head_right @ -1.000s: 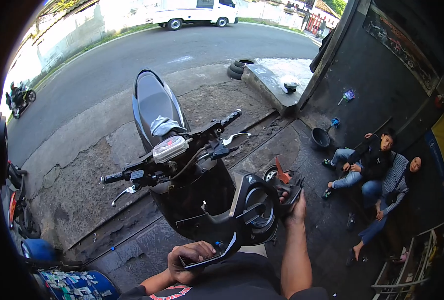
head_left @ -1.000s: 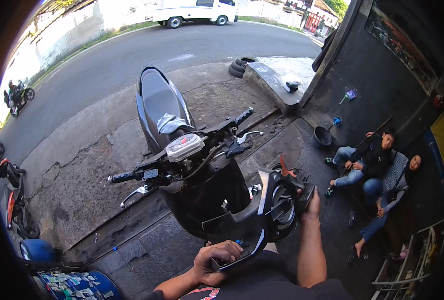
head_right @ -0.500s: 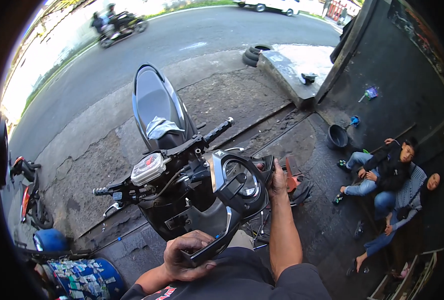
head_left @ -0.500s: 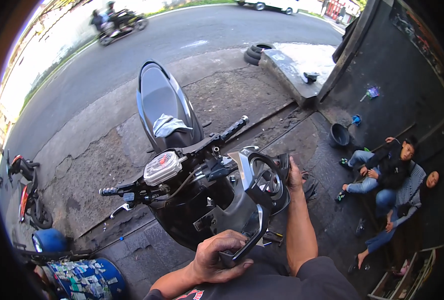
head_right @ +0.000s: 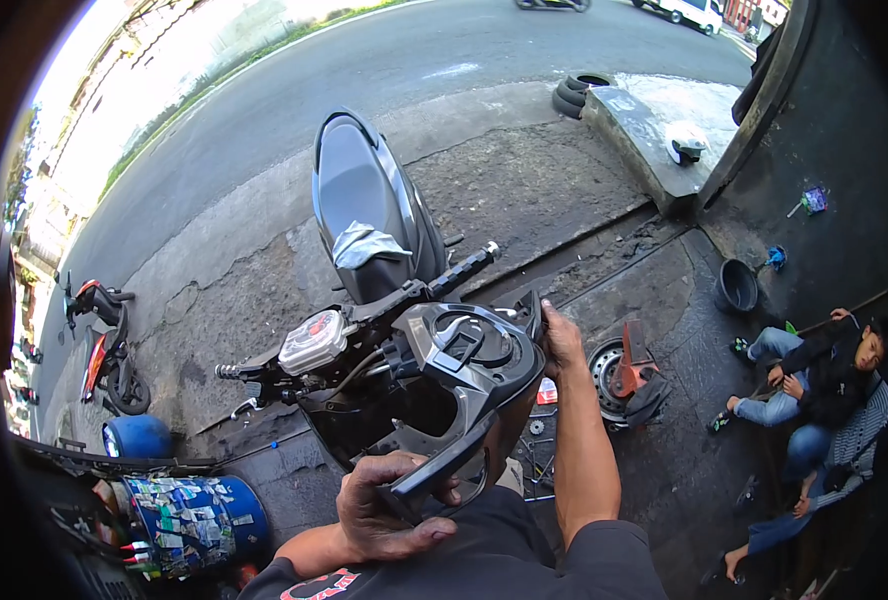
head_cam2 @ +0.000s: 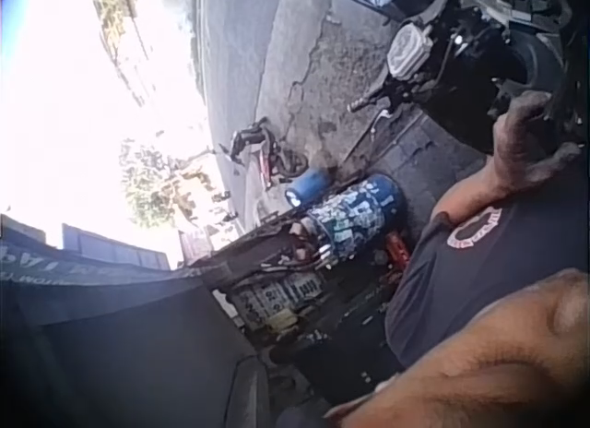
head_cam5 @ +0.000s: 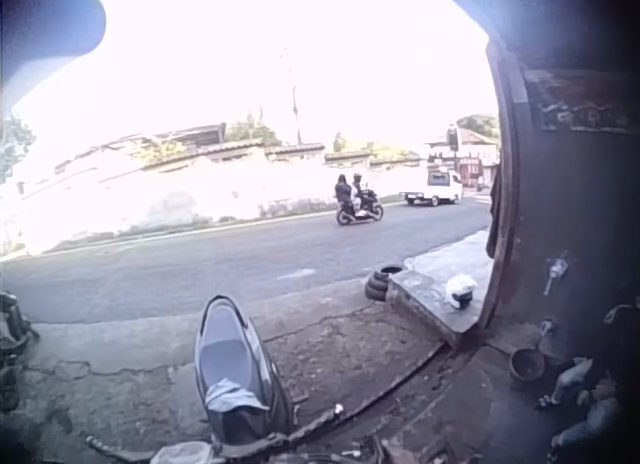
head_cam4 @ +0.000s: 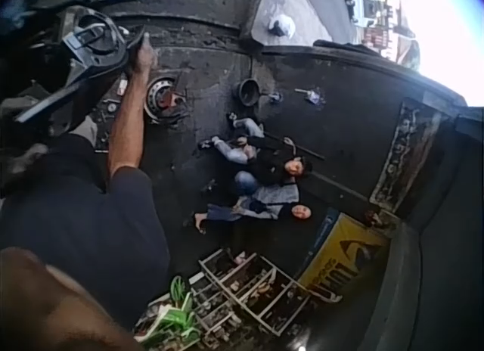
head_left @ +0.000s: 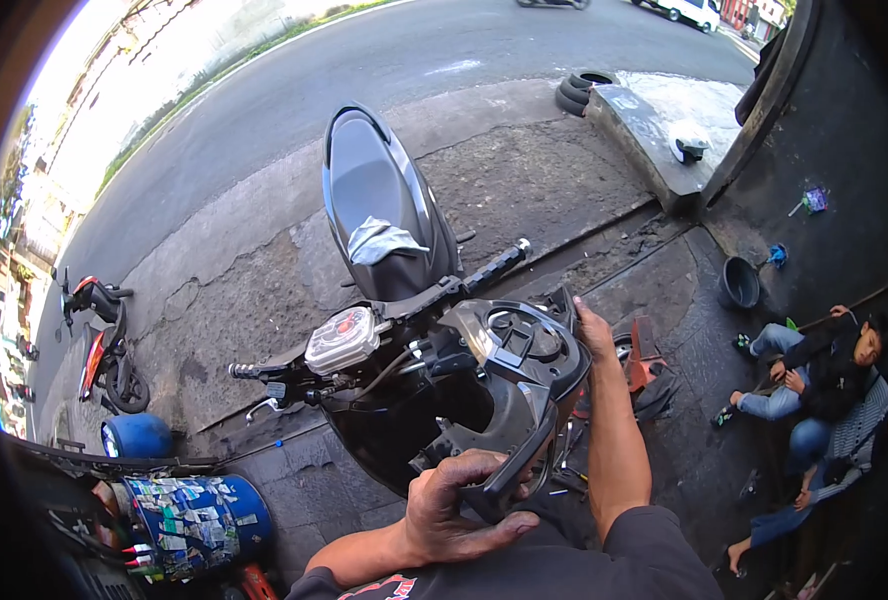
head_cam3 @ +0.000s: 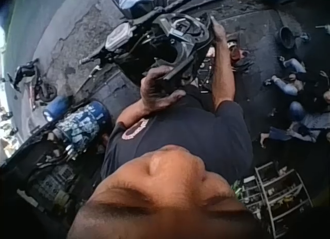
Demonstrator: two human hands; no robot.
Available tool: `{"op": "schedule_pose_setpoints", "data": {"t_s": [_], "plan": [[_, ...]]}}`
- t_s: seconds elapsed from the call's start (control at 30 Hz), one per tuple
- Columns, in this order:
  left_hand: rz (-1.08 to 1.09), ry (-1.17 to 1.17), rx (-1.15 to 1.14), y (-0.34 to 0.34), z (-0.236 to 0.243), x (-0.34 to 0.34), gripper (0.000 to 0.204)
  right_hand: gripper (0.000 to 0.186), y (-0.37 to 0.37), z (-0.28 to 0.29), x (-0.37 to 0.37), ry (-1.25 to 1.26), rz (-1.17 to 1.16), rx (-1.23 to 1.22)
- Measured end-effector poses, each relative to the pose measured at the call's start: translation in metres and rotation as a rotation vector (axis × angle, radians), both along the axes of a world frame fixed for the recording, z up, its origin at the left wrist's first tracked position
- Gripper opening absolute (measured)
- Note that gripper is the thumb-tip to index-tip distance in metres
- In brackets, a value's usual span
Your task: Cleaning and assembling components of a motorcycle's front wheel and handlebar area.
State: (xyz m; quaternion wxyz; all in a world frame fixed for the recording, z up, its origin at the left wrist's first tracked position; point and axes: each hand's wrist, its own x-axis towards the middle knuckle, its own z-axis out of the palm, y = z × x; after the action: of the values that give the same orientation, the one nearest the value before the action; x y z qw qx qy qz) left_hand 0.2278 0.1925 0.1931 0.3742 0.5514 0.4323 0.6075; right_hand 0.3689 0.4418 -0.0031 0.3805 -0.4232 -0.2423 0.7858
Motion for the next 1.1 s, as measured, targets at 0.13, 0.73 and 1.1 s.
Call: {"op": "schedule_pose_setpoints", "data": {"t_s": [0.13, 0.73, 1.1], "plan": [[0.019, -0.036, 0.011, -0.001, 0.000, -0.001, 0.056, 0.039, 0.006, -0.016, 0.006, 0.165, 0.013, 0.000], [0.165, 0.010, 0.110, -0.003, 0.013, 0.018, 0.056, 0.041, 0.023, -0.010, -0.007, -0.218, 0.176, 0.096], [-0.059, 0.028, 0.002, -0.016, -0.013, 0.029, 0.039, 0.036, -0.007, -0.003, -0.013, -0.188, 0.184, 0.193]]}}
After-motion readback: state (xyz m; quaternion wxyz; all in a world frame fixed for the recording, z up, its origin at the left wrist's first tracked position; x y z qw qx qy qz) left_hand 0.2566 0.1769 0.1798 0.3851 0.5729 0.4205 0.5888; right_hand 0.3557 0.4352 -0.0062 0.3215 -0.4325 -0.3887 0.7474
